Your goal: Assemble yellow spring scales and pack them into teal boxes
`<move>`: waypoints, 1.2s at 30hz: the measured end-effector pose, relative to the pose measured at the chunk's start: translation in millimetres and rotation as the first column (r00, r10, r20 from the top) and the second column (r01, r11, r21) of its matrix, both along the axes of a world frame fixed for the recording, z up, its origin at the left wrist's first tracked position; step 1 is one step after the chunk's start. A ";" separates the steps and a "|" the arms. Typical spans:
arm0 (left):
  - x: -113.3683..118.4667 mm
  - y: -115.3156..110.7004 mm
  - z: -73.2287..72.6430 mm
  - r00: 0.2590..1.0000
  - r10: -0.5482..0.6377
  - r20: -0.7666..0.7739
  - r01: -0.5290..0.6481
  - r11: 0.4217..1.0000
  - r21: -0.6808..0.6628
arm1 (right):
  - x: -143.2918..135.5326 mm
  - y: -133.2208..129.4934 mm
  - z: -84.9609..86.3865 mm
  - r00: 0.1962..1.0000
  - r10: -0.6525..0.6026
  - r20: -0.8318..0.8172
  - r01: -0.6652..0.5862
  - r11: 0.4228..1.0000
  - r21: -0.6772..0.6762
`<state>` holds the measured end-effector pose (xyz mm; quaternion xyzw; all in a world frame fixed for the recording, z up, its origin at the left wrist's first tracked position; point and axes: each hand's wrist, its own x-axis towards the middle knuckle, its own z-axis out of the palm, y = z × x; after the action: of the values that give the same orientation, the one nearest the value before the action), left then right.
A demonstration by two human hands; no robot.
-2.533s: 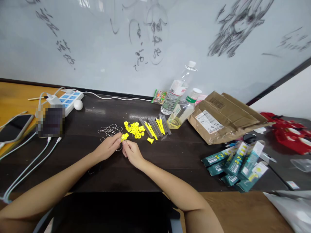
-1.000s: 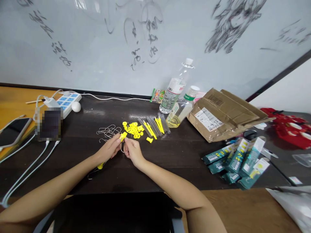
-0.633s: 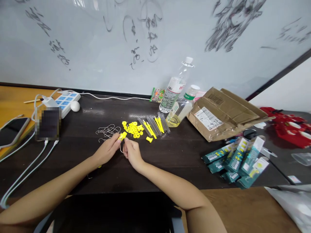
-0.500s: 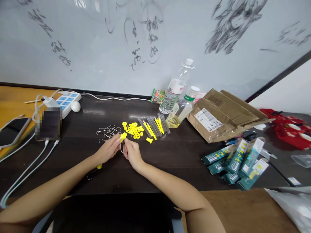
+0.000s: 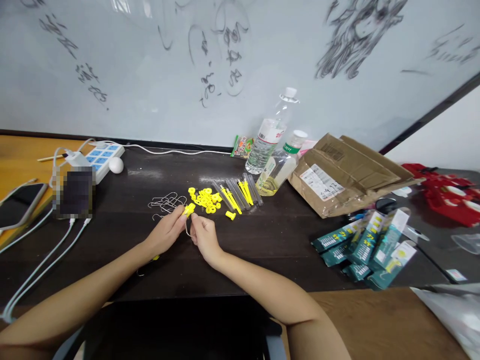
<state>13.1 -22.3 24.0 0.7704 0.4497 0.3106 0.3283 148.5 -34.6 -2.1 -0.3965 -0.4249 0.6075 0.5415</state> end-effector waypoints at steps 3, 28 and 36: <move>-2.1 1.0 -0.5 0.997 0.023 -0.080 -0.019 0.999 0.051 | 0.4 -0.2 1.5 0.999 0.008 -0.031 -0.009 1.000 -0.015; -3.5 4.0 -1.0 0.991 -0.023 0.135 0.044 0.987 -0.152 | 2.3 1.8 10.8 0.982 0.158 -0.105 -0.173 0.973 -0.154; -6.1 4.7 -6.9 0.956 -0.083 0.280 0.143 0.970 -0.199 | 3.9 3.7 7.2 0.976 0.184 -0.113 -0.198 0.973 -0.123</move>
<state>7.0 -17.5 17.1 0.7052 0.3870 0.3421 0.4857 152.3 -30.9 5.1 -0.3580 -0.3917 0.7030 0.4735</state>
